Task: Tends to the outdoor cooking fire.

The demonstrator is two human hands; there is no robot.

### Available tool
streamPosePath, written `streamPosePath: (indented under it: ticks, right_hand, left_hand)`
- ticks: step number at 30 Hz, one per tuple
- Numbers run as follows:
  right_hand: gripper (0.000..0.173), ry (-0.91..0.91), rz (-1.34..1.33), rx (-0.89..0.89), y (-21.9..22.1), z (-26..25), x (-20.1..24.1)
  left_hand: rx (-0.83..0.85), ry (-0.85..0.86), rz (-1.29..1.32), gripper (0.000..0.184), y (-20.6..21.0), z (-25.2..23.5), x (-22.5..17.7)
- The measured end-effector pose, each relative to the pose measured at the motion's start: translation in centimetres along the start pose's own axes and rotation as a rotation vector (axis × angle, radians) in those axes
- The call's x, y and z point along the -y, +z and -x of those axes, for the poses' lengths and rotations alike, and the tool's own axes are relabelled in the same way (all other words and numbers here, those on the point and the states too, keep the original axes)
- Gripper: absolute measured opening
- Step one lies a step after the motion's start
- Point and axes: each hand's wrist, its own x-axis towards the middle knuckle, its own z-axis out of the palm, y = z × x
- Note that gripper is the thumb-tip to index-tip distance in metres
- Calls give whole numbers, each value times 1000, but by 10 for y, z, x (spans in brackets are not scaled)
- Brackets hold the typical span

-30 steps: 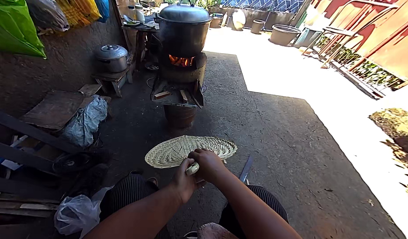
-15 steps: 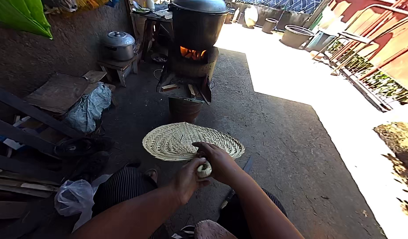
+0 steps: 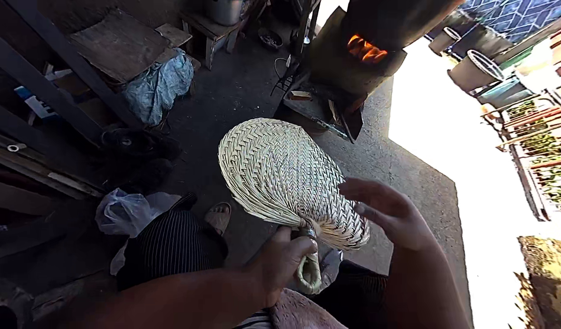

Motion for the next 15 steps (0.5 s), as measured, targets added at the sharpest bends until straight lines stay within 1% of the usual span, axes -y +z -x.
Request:
streamPosePath:
  ticks: [2, 3, 4, 6, 8, 9, 11, 15]
  right_hand:
    - [39, 199, 87, -147, -9, -21, -10]
    - [35, 301, 68, -197, -14, -32, -16]
    - [34, 394, 15, -250, -20, -44, -23]
    - [33, 518, -54, -383, -32, -70, -39]
    - [36, 586, 6, -473, -44, -98, -52]
    - [38, 609, 49, -490, -49, -113, -60]
    - [42, 639, 169, -460, -60, -141, -76]
    - [54, 659, 555, -313, -79, -188, -103]
  left_hand:
    - [-2, 14, 11, 32, -1, 4, -1]
    - [5, 22, 11, 34, -2, 6, -1]
    - [10, 29, 10, 35, -2, 7, -1]
    - [18, 61, 20, 36, -2, 8, -1]
    - [19, 94, 36, 36, 0, 8, 0]
    - [9, 101, 40, 36, 1, 8, -1]
    - [-15, 94, 54, 38, 4, 9, -4]
    - [-57, 106, 83, 42, 9, 13, -15]
